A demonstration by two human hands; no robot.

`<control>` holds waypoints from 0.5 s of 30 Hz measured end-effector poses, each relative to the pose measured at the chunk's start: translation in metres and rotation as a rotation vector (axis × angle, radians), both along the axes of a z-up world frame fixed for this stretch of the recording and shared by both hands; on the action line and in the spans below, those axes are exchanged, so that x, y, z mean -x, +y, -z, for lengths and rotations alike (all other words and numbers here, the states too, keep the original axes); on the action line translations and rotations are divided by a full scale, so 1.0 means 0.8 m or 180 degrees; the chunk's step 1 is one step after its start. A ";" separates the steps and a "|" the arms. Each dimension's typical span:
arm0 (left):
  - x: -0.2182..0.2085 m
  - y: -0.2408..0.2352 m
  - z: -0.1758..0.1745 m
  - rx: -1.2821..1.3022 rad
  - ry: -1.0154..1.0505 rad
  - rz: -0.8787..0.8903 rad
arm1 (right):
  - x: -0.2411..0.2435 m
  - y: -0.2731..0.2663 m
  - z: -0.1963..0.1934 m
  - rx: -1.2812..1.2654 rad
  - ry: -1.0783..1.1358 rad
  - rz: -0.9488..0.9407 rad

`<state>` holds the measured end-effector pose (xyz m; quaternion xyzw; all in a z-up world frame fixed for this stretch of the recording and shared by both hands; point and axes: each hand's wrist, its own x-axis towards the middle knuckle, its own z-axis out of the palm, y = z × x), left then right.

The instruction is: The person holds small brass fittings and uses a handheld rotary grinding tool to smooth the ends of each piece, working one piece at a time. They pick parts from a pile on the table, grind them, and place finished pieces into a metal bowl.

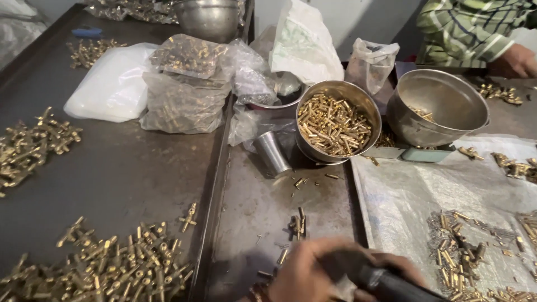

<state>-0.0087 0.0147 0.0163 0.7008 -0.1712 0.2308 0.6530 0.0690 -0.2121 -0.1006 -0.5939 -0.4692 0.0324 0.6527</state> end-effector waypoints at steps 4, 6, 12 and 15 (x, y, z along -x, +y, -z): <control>-0.009 0.017 0.023 0.2579 0.1728 -0.0300 | -0.115 -0.061 -0.034 -0.0270 0.0467 -0.1246; -0.006 0.015 0.014 0.2845 0.1992 -0.0202 | -0.118 -0.080 -0.036 -0.0334 0.0639 -0.1153; -0.001 0.006 0.004 0.3190 0.2319 0.0212 | -0.128 -0.091 -0.010 0.0065 0.0396 -0.1294; 0.002 0.006 0.001 0.3141 0.2334 0.0185 | -0.112 -0.075 -0.025 -0.0032 0.0681 -0.1412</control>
